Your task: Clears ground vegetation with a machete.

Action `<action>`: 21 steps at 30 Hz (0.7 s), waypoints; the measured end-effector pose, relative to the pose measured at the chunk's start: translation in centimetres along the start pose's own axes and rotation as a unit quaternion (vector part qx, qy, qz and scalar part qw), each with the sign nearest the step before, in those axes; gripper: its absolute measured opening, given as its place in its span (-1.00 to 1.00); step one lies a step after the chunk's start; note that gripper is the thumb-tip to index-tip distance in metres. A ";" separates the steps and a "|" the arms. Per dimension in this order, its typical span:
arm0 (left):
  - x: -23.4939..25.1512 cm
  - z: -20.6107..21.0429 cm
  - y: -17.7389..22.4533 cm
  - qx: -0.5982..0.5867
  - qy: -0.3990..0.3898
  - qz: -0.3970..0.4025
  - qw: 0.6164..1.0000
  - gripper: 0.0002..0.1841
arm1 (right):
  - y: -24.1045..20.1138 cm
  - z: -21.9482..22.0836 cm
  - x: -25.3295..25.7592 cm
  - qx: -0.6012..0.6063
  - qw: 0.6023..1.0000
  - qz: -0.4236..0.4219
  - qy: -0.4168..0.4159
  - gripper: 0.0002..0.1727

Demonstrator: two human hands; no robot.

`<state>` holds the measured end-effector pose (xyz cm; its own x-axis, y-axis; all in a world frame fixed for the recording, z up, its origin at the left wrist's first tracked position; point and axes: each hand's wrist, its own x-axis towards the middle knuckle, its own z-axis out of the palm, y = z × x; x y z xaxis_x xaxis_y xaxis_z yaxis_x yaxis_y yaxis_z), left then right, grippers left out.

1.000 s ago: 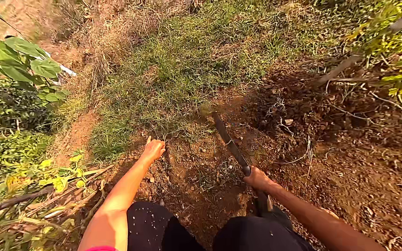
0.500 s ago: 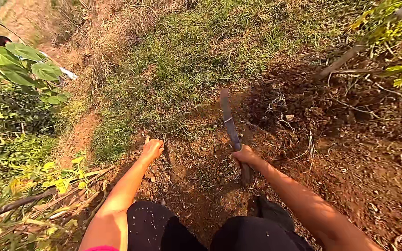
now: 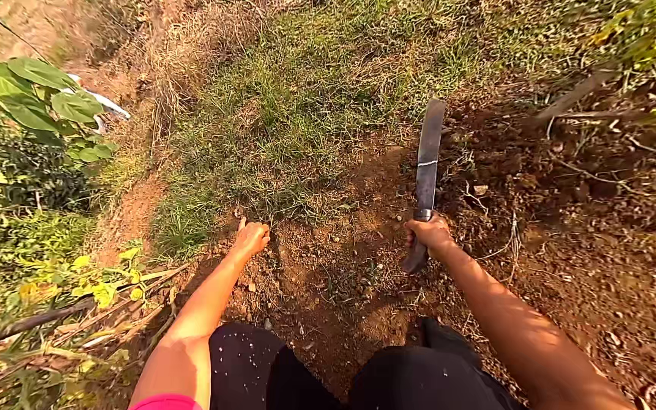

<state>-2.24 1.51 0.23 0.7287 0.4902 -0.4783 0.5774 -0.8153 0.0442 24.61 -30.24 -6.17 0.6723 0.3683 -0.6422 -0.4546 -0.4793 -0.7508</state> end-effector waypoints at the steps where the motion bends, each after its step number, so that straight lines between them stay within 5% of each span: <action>1: 0.1 0.0 0.0 0.002 -0.002 0.000 1.000 -0.71 | 1.2 1.0 0.3 -0.010 1.000 0.008 -0.013 -0.55; 6: 0.1 -0.2 0.3 0.017 -0.013 0.004 1.000 -0.71 | 4.3 -0.5 -0.1 -0.342 0.924 0.052 -0.161 -0.62; 9: 0.1 -0.5 0.4 0.013 -0.008 0.003 1.000 -0.71 | 1.7 -4.9 -0.4 -0.317 0.935 0.040 -0.151 -0.81; 12: -0.2 0.1 0.0 0.012 0.004 0.003 1.000 -0.72 | 0.0 -6.8 -0.2 -0.204 0.974 0.025 -0.098 -0.71; 17: -0.2 0.0 -0.2 0.012 -0.001 -0.001 1.000 -0.72 | 0.9 -1.7 1.4 0.034 0.999 0.009 0.003 -0.62; 19: 0.0 -0.1 0.1 0.014 -0.008 -0.005 1.000 -0.71 | 3.4 0.9 0.5 -0.054 0.997 0.023 -0.046 -0.62; 21: 0.2 -0.2 0.4 0.018 -0.011 -0.006 1.000 -0.70 | 5.5 1.6 -0.9 -0.259 0.955 0.054 -0.136 -0.48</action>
<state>-1.82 1.32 0.36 0.7137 0.4929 -0.4977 0.5720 -0.8202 0.0080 20.52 -31.91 -9.96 0.4295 0.4544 -0.7804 -0.1147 -0.8298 -0.5462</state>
